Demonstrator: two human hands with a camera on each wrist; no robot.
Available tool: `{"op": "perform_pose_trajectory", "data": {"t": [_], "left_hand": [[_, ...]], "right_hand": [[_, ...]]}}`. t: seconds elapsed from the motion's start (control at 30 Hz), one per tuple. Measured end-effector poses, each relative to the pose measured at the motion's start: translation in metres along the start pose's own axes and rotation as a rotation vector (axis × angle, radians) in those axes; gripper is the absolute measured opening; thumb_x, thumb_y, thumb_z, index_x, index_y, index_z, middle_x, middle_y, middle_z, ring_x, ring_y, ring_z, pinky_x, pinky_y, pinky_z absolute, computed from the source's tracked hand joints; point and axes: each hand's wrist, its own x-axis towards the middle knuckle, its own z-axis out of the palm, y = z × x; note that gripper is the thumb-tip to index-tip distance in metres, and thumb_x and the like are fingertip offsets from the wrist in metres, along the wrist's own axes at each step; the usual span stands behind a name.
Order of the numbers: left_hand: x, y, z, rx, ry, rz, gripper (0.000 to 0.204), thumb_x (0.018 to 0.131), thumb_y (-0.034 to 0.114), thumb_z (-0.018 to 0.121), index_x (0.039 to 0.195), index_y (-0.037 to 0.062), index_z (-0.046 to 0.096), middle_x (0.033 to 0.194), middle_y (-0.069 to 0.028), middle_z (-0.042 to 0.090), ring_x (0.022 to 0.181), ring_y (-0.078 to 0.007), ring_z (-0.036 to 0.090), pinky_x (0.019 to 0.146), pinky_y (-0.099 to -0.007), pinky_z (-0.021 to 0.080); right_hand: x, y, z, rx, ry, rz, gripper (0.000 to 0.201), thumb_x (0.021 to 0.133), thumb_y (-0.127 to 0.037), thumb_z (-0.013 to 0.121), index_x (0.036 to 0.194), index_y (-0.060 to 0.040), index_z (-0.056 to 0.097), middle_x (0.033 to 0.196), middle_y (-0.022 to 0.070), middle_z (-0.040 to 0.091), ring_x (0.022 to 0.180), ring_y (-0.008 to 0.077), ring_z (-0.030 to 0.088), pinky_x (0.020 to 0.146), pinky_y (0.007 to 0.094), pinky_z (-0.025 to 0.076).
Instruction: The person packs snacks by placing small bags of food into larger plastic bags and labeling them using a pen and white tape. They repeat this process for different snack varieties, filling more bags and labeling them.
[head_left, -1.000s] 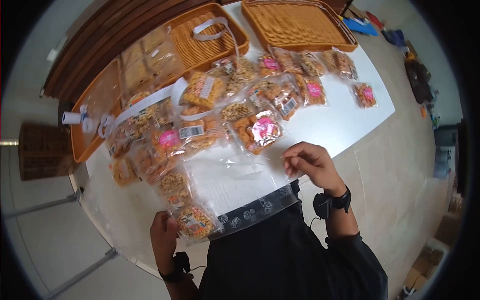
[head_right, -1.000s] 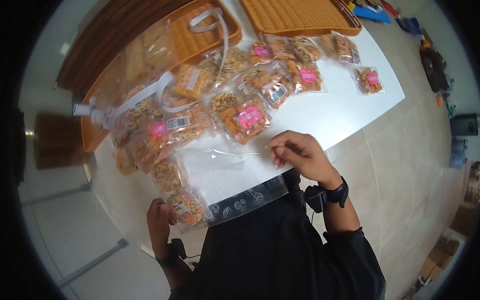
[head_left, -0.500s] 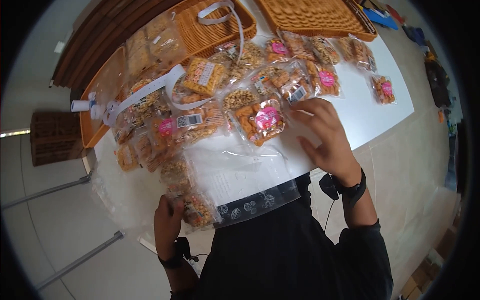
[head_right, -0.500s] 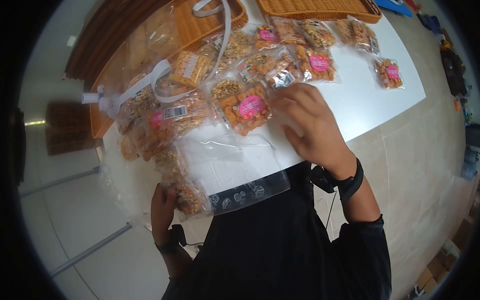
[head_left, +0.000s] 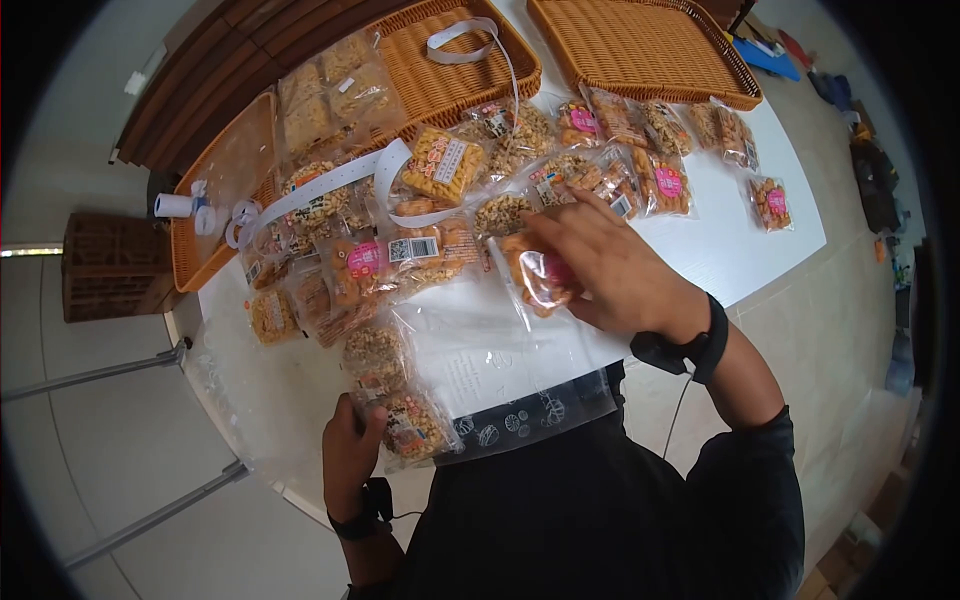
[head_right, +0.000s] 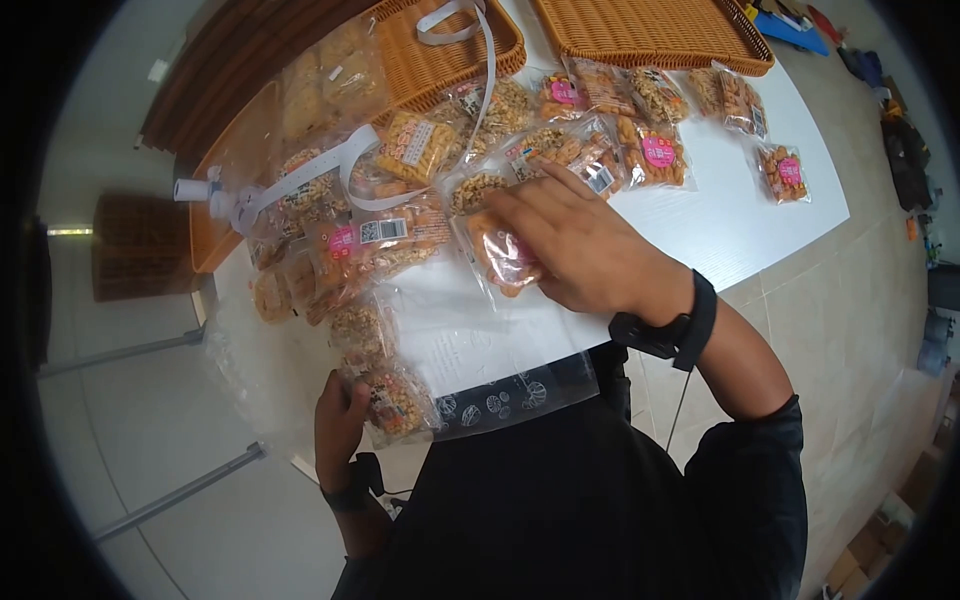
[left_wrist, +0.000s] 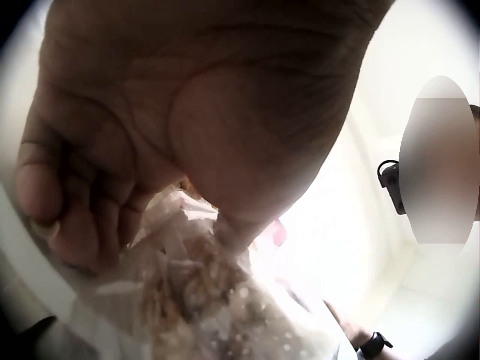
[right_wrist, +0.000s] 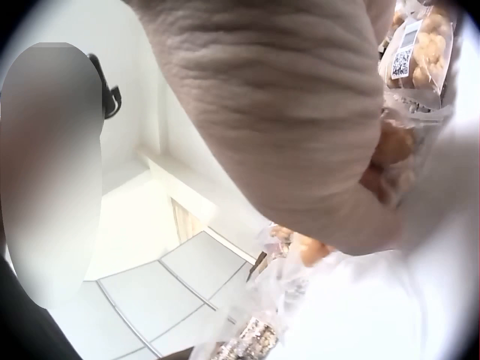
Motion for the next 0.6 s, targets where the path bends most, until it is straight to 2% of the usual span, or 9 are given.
{"op": "perform_pose_trajectory", "data": {"t": [0.1, 0.13, 0.2, 0.27, 0.3, 0.4, 0.43, 0.6], "left_hand": [[0.0, 0.002, -0.001, 0.027, -0.014, -0.003, 0.042, 0.093, 0.036, 0.064, 0.111, -0.0005, 0.055, 0.077, -0.0202, 0.064, 0.066, -0.0351, 0.061, 0.063, -0.0434, 0.048], [0.0, 0.005, -0.003, 0.041, -0.021, -0.007, 0.041, 0.093, 0.035, 0.064, 0.111, -0.0004, 0.055, 0.077, -0.02, 0.064, 0.066, -0.035, 0.061, 0.063, -0.0435, 0.048], [-0.001, 0.009, -0.006, 0.069, -0.037, -0.017, 0.04, 0.093, 0.034, 0.065, 0.111, -0.0004, 0.055, 0.076, -0.0197, 0.064, 0.065, -0.0347, 0.061, 0.063, -0.0434, 0.048], [-0.001, 0.01, -0.007, 0.094, -0.053, -0.028, 0.039, 0.092, 0.033, 0.066, 0.111, -0.0004, 0.055, 0.075, -0.0193, 0.063, 0.065, -0.0343, 0.061, 0.062, -0.0432, 0.048], [0.0, 0.008, -0.007, 0.088, -0.056, -0.022, 0.039, 0.092, 0.033, 0.066, 0.11, -0.0006, 0.055, 0.075, -0.0189, 0.063, 0.065, -0.0337, 0.061, 0.062, -0.0429, 0.048], [0.0, 0.005, -0.007, 0.078, -0.059, -0.015, 0.039, 0.092, 0.033, 0.067, 0.109, -0.0009, 0.056, 0.072, -0.0177, 0.062, 0.064, -0.032, 0.061, 0.062, -0.0419, 0.048], [0.0, 0.008, -0.008, 0.08, -0.058, -0.023, 0.039, 0.091, 0.032, 0.067, 0.109, -0.001, 0.056, 0.071, -0.0172, 0.061, 0.063, -0.0313, 0.061, 0.061, -0.0415, 0.048], [-0.006, 0.006, -0.005, 0.021, 0.026, 0.007, 0.041, 0.089, 0.033, 0.07, 0.109, -0.0014, 0.058, 0.068, -0.0146, 0.059, 0.06, -0.0282, 0.06, 0.059, -0.0397, 0.048]], "right_hand": [[-0.007, 0.002, -0.021, 0.163, 0.124, 0.008, 0.089, 0.065, -0.005, 0.082, 0.144, -0.0002, 0.041, 0.129, 0.0179, 0.053, 0.115, 0.0323, 0.057, 0.111, 0.0461, 0.039], [-0.01, 0.002, -0.032, 0.173, 0.136, 0.103, 0.081, 0.065, -0.001, 0.077, 0.139, 0.0014, 0.044, 0.127, 0.0197, 0.053, 0.119, 0.0399, 0.053, 0.103, 0.0489, 0.045], [-0.014, 0.013, -0.05, 0.088, 0.228, 0.104, 0.082, 0.065, 0.002, 0.075, 0.14, -0.0006, 0.043, 0.129, 0.0198, 0.053, 0.12, 0.0387, 0.053, 0.101, 0.0475, 0.046], [-0.012, 0.027, -0.062, 0.083, 0.171, 0.205, 0.081, 0.066, 0.002, 0.074, 0.141, -0.0021, 0.044, 0.129, 0.0196, 0.052, 0.12, 0.0372, 0.054, 0.1, 0.0455, 0.047], [-0.007, 0.032, -0.067, -0.098, 0.086, 0.136, 0.071, 0.073, 0.0, 0.073, 0.138, -0.0026, 0.047, 0.128, 0.0172, 0.054, 0.12, 0.0349, 0.054, 0.103, 0.0427, 0.046], [0.003, 0.056, -0.054, -0.384, -0.085, -0.119, 0.056, 0.081, -0.003, 0.068, 0.134, -0.0027, 0.051, 0.126, 0.0147, 0.056, 0.121, 0.0342, 0.054, 0.105, 0.0417, 0.045], [0.005, 0.054, -0.051, -0.374, -0.091, -0.082, 0.044, 0.087, -0.005, 0.062, 0.131, -0.003, 0.054, 0.124, 0.0133, 0.058, 0.123, 0.0326, 0.053, 0.107, 0.0417, 0.044], [0.015, 0.055, -0.041, -0.441, -0.098, -0.154, 0.042, 0.09, -0.005, 0.058, 0.132, -0.004, 0.054, 0.129, 0.0162, 0.059, 0.12, 0.0343, 0.057, 0.105, 0.0435, 0.044]]}}
